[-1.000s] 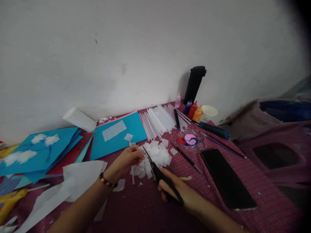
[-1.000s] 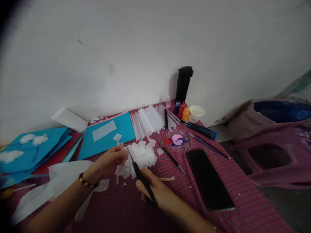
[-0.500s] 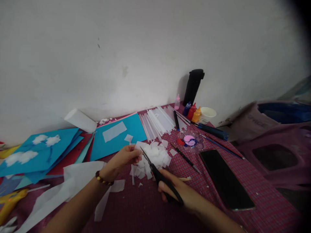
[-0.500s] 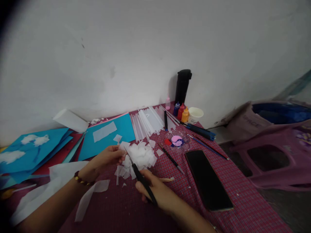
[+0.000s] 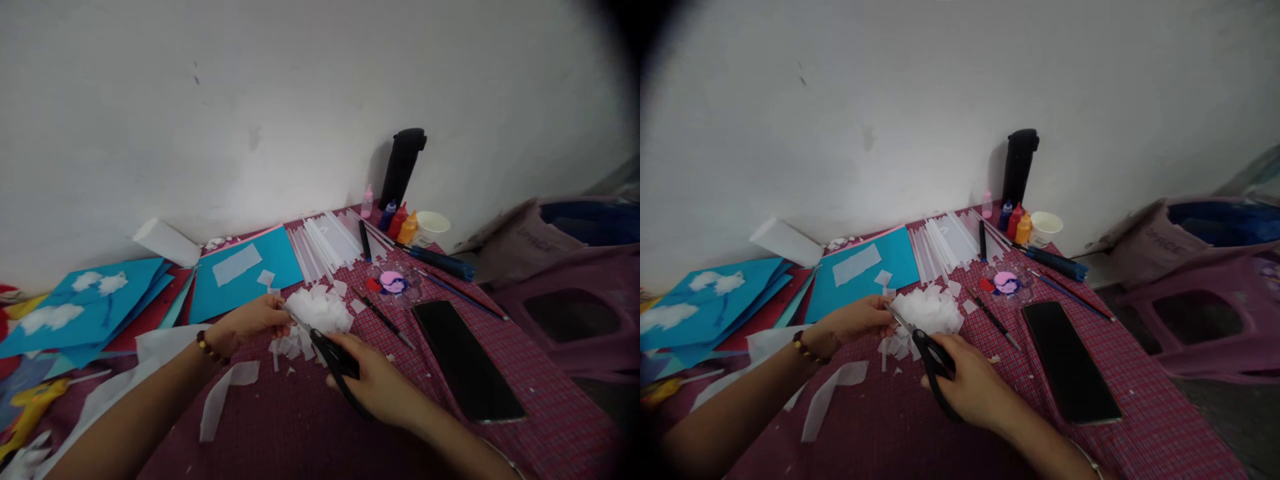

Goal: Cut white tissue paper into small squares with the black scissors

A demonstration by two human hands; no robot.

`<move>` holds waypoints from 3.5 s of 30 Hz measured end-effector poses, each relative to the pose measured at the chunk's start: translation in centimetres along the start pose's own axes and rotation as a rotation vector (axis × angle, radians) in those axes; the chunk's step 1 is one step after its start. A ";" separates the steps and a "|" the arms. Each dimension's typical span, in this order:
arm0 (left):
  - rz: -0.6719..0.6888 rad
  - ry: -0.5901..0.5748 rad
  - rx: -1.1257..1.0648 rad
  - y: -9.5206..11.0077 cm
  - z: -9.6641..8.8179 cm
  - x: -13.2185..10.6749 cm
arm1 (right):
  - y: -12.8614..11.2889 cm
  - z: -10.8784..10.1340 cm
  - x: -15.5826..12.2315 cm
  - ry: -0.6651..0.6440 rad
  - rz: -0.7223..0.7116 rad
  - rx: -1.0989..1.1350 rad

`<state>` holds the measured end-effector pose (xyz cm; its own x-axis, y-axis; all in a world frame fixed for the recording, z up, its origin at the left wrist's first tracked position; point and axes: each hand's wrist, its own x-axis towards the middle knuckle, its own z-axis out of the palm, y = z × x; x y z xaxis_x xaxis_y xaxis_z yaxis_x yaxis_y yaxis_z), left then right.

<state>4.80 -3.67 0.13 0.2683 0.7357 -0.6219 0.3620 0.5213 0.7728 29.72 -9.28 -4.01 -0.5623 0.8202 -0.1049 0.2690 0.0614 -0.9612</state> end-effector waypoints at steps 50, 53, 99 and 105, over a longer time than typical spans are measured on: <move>0.075 0.842 0.706 -10.5 0.7 -11.0 | 1.3 -0.9 -1.8 -0.436 0.038 0.417; 0.047 0.924 0.544 -11.2 2.0 -10.1 | 0.5 -0.4 -1.8 -0.441 0.011 0.330; 0.305 0.364 -0.491 -5.6 1.7 -3.0 | 0.0 -0.5 -0.1 -0.164 0.101 0.458; 0.342 0.514 -0.654 -3.3 0.7 -2.8 | 0.0 -1.0 -0.3 -0.259 0.103 0.443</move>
<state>3.52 -7.75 -0.79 -0.2215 0.9168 -0.3322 -0.2866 0.2644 0.9208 30.68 -9.00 -3.72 -0.7405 0.6383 -0.2104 0.0079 -0.3047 -0.9524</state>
